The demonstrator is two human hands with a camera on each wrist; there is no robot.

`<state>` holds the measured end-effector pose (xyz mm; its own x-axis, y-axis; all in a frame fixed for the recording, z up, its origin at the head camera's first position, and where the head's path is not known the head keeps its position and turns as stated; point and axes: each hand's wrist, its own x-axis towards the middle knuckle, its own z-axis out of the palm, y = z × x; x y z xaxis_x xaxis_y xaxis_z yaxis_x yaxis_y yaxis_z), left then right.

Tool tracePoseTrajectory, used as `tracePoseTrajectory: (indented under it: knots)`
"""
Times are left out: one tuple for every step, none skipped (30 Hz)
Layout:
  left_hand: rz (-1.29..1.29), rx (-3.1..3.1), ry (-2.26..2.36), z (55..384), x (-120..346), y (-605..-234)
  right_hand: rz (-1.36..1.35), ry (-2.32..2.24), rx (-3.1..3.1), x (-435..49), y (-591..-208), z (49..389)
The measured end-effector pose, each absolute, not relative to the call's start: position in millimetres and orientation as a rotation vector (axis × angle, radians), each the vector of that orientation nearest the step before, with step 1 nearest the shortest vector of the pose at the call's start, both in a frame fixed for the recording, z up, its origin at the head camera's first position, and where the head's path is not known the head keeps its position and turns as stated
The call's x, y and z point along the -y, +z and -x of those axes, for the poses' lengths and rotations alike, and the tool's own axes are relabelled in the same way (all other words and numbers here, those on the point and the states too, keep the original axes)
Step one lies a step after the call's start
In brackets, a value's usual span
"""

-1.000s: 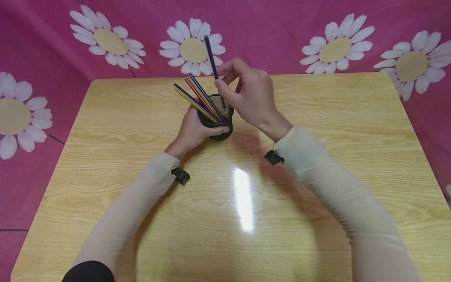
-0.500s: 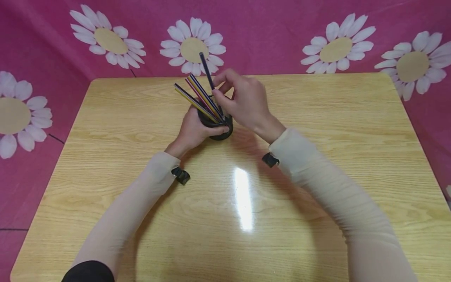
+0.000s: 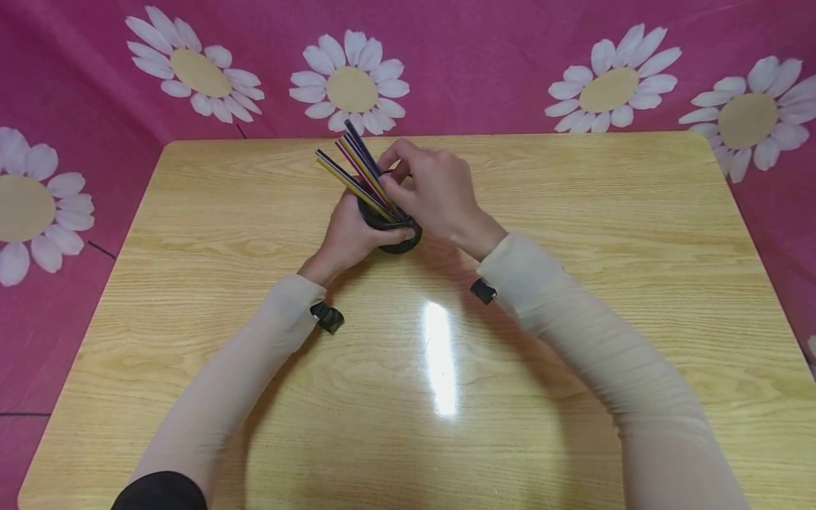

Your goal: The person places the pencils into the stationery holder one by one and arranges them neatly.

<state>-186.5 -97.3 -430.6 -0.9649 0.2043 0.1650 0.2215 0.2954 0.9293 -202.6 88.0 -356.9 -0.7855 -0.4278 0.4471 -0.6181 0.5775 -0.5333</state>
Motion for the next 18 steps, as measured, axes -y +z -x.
tracePoseTrajectory:
  knots:
    - [0.410,2.519,-1.803,186.4,97.2,-430.4,-0.868,1.007,2.544,-87.6,-357.3,203.2]
    - [0.409,2.521,-1.798,186.3,97.0,-430.2,-0.871,1.000,2.550,-87.1,-357.5,203.7]
    - [0.405,2.523,-1.797,186.0,96.9,-430.0,-0.878,0.992,2.559,-86.7,-357.5,204.1]
    - [0.399,2.529,-1.793,185.7,97.1,-429.7,-0.882,0.982,2.571,-85.9,-357.5,204.4]
    - [0.392,2.534,-1.790,185.3,97.2,-429.5,-0.886,0.973,2.588,-85.1,-357.3,204.6]
    - [0.387,2.538,-1.788,185.0,97.3,-429.2,-0.887,0.962,2.608,-84.2,-357.2,205.0]
    - [0.379,2.543,-1.788,184.5,97.4,-429.1,-0.887,0.950,2.631,-83.3,-357.2,205.3]
    - [0.373,2.548,-1.787,184.2,97.4,-429.2,-0.884,0.937,2.657,-82.4,-357.0,205.4]
    - [0.368,2.553,-1.784,184.0,97.6,-429.3,-0.881,0.923,2.680,-81.6,-357.0,205.6]
    - [0.368,2.554,-1.785,184.1,97.7,-429.4,-0.877,0.908,2.700,-80.8,-356.9,205.5]
    - [0.372,2.553,-1.786,184.4,97.7,-429.5,-0.875,0.896,2.714,-80.2,-356.9,205.5]
    - [0.382,2.549,-1.788,184.9,97.7,-429.9,-0.873,0.885,2.723,-79.6,-357.0,205.6]
    - [0.392,2.545,-1.789,185.3,97.7,-430.1,-0.870,0.877,2.733,-79.0,-357.1,205.6]
    - [0.401,2.541,-1.789,185.8,97.6,-430.3,-0.869,0.872,2.735,-78.4,-357.4,205.9]
    - [0.412,2.538,-1.790,186.3,97.6,-430.4,-0.871,0.866,2.735,-77.8,-357.8,206.0]
    - [0.422,2.534,-1.791,186.7,97.5,-430.6,-0.874,0.865,2.731,-77.1,-358.1,206.1]
    - [0.427,2.534,-1.790,187.0,97.5,-430.7,-0.879,0.863,2.728,-76.4,-358.4,206.4]
    - [0.432,2.532,-1.790,187.2,97.6,-430.7,-0.881,0.862,2.726,-75.6,-358.7,206.6]
